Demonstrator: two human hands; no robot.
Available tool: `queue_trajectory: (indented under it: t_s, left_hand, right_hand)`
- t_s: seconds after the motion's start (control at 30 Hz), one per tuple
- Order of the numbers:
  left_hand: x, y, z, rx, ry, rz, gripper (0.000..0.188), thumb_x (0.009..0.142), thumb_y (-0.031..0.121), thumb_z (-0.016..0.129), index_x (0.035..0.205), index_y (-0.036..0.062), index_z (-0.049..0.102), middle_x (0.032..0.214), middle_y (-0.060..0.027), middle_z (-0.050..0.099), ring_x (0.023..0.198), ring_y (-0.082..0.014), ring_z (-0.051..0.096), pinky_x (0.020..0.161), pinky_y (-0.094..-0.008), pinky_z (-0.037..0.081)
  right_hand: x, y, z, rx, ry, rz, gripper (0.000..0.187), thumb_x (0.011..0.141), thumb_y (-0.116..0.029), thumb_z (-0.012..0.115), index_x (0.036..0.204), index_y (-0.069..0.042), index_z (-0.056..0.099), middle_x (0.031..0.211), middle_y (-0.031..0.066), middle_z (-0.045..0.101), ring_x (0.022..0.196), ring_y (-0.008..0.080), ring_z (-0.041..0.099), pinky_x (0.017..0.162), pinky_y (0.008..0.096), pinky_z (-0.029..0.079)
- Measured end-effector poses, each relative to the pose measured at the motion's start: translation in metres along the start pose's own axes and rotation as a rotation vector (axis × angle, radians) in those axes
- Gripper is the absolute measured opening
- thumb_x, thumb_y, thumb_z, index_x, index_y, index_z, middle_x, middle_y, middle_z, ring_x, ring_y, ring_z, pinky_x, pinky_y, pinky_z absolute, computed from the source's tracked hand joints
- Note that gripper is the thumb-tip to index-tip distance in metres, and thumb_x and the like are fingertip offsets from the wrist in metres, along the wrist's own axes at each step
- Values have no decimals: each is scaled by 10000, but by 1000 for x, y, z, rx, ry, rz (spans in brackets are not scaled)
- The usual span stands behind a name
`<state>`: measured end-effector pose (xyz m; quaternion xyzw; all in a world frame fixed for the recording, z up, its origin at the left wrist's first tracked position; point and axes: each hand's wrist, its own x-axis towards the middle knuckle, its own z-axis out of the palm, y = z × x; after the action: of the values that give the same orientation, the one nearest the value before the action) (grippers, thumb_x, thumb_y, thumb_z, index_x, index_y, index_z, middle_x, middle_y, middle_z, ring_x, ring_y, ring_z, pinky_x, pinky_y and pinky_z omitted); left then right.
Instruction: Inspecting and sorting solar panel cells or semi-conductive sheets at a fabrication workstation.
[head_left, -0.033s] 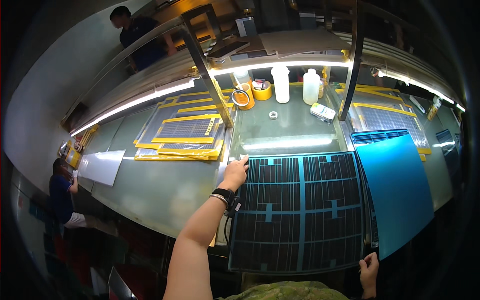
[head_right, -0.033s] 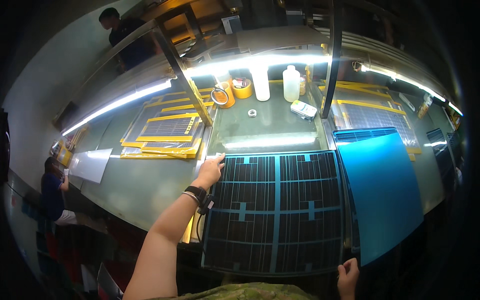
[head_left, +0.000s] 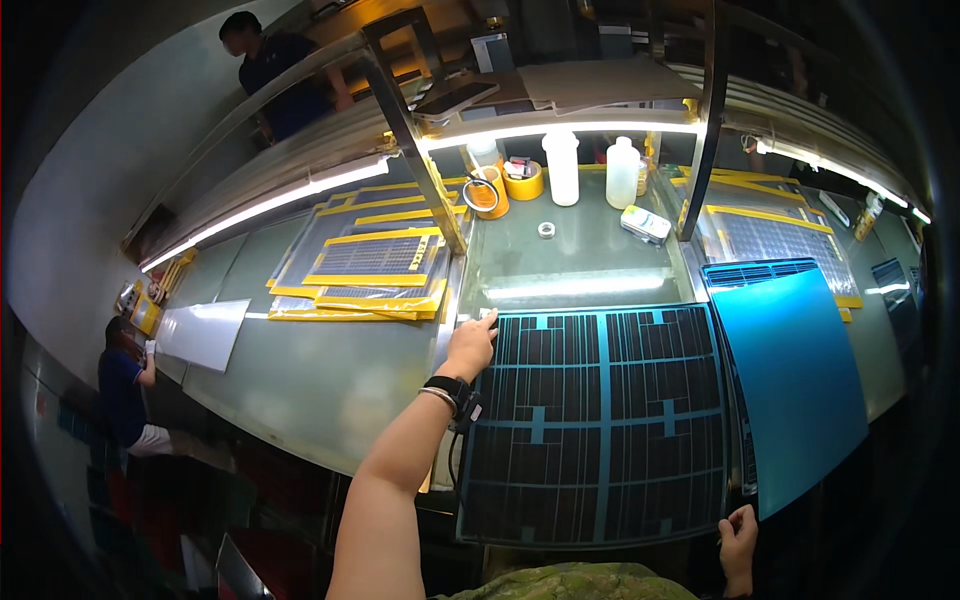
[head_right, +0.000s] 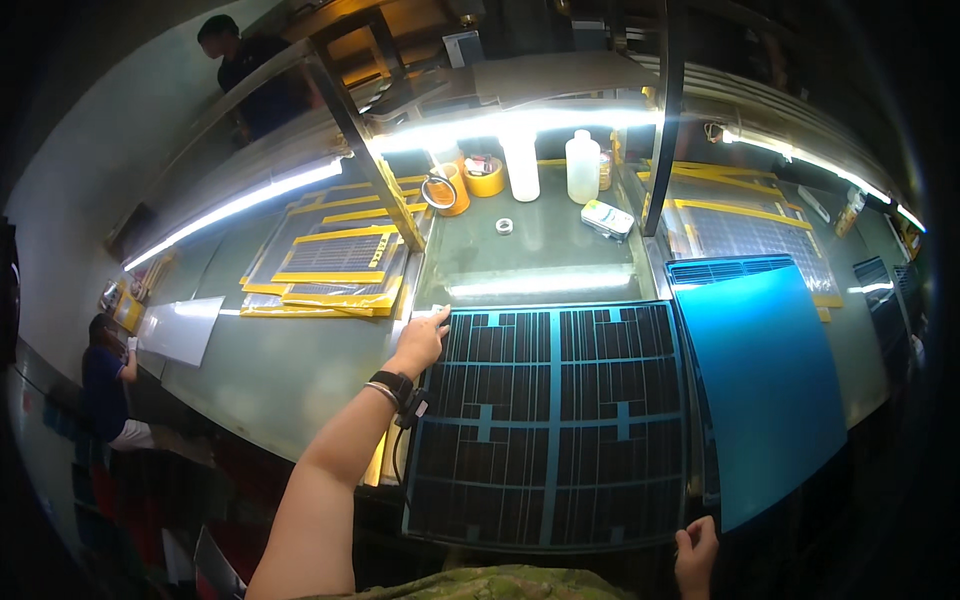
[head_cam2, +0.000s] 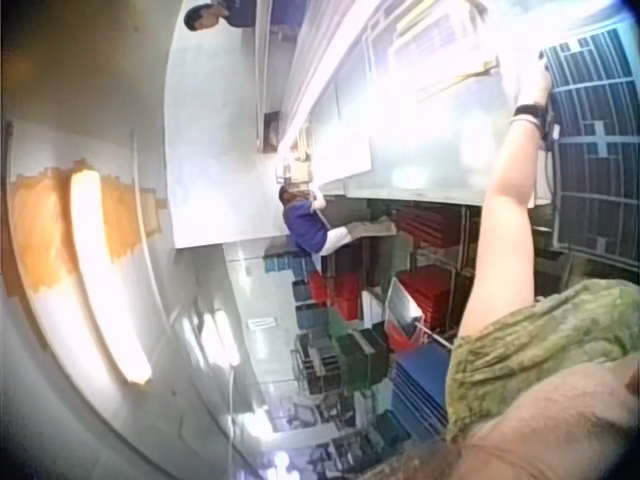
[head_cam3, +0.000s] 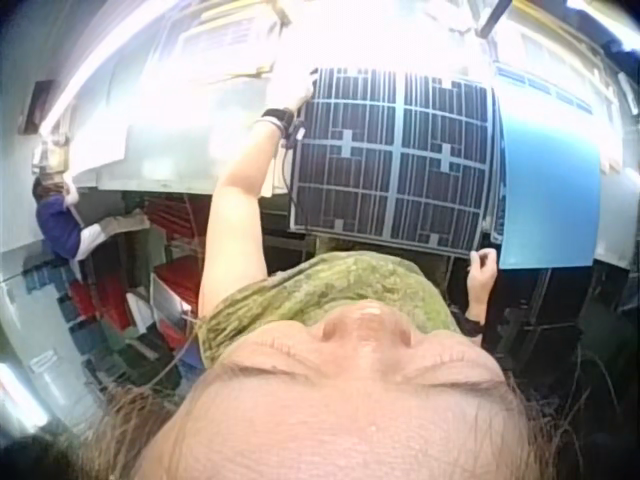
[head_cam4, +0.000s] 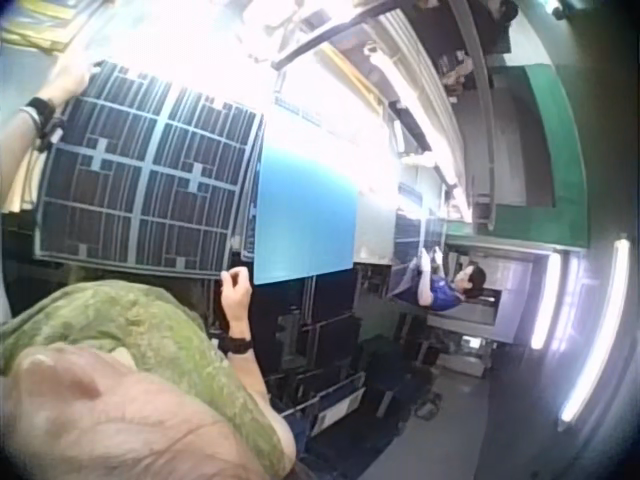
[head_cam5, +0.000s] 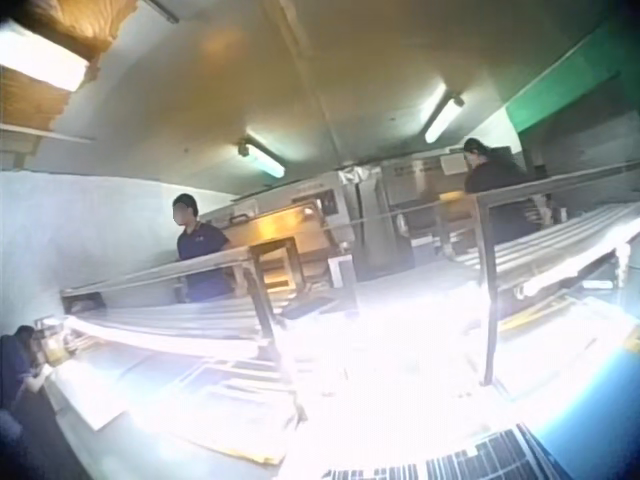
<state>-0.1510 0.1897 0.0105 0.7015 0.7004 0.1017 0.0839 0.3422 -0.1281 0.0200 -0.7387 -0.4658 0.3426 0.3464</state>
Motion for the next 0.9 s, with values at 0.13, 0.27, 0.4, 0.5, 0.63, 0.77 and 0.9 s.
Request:
queue_trajectory:
  t_s: [0.13, 0.27, 0.4, 0.5, 0.63, 0.77, 0.9]
  left_hand:
    - [2, -1, -6, 80, -52, -23, 386, 911, 295, 516, 1286, 202, 509, 937, -180, 631, 910, -352, 613, 769, -440, 489]
    - [0, 21, -21, 279, 25, 47, 405, 898, 388, 518, 1267, 219, 530, 985, -131, 595, 959, -306, 589, 723, -408, 497]
    - [-10, 21, -23, 365, 57, 138, 480, 901, 404, 497, 1324, 178, 473, 1317, -98, 444, 1286, -281, 339, 973, -516, 336]
    - [-21, -13, -17, 345, 25, 178, 558, 913, 401, 467, 1395, 134, 375, 1488, -20, 295, 1406, -268, 157, 1085, -559, 181]
    - [-14, -6, -13, 231, -154, 149, 682, 904, 498, 448, 1441, 114, 275, 1520, -25, 223, 1412, -297, 132, 1092, -573, 151]
    - [-15, 5, -22, 230, -183, 168, 772, 881, 584, 433, 1462, 123, 218, 1535, -34, 181, 1416, -313, 109, 1090, -585, 131]
    - [-12, 1, -24, 241, -204, 158, 846, 846, 650, 433, 1468, 127, 199, 1538, -37, 169, 1416, -325, 100, 1084, -603, 115]
  right_hand:
    - [-1, -4, 3, 17, -15, 4, 162, 777, 45, 537, 776, -48, 403, 622, 18, 423, 522, 81, 443, 464, 228, 365]
    - [-7, -23, 1, 133, -13, 103, 167, 761, 43, 550, 791, -39, 407, 625, 33, 448, 542, 95, 475, 478, 254, 377]
    - [-12, -47, -8, -475, -51, -275, 417, 695, -81, 705, 1074, -51, 534, 860, 121, 526, 816, 272, 532, 724, 387, 441]
    - [26, -86, -11, -882, -152, -659, 721, 607, -255, 773, 1252, -61, 516, 1259, 167, 449, 1239, 374, 358, 975, 526, 320]
    - [109, -109, 4, -1080, -340, -858, 743, 708, -415, 706, 1274, 9, 479, 1430, 135, 343, 1340, 388, 251, 1053, 545, 253]
    - [214, -115, 30, -1098, -331, -817, 743, 811, -465, 613, 1341, 11, 399, 1463, 135, 302, 1358, 401, 215, 1061, 549, 249]
    - [289, -128, 66, -1050, -312, -699, 762, 826, -496, 589, 1374, -18, 361, 1481, 120, 272, 1370, 406, 183, 1065, 556, 248]
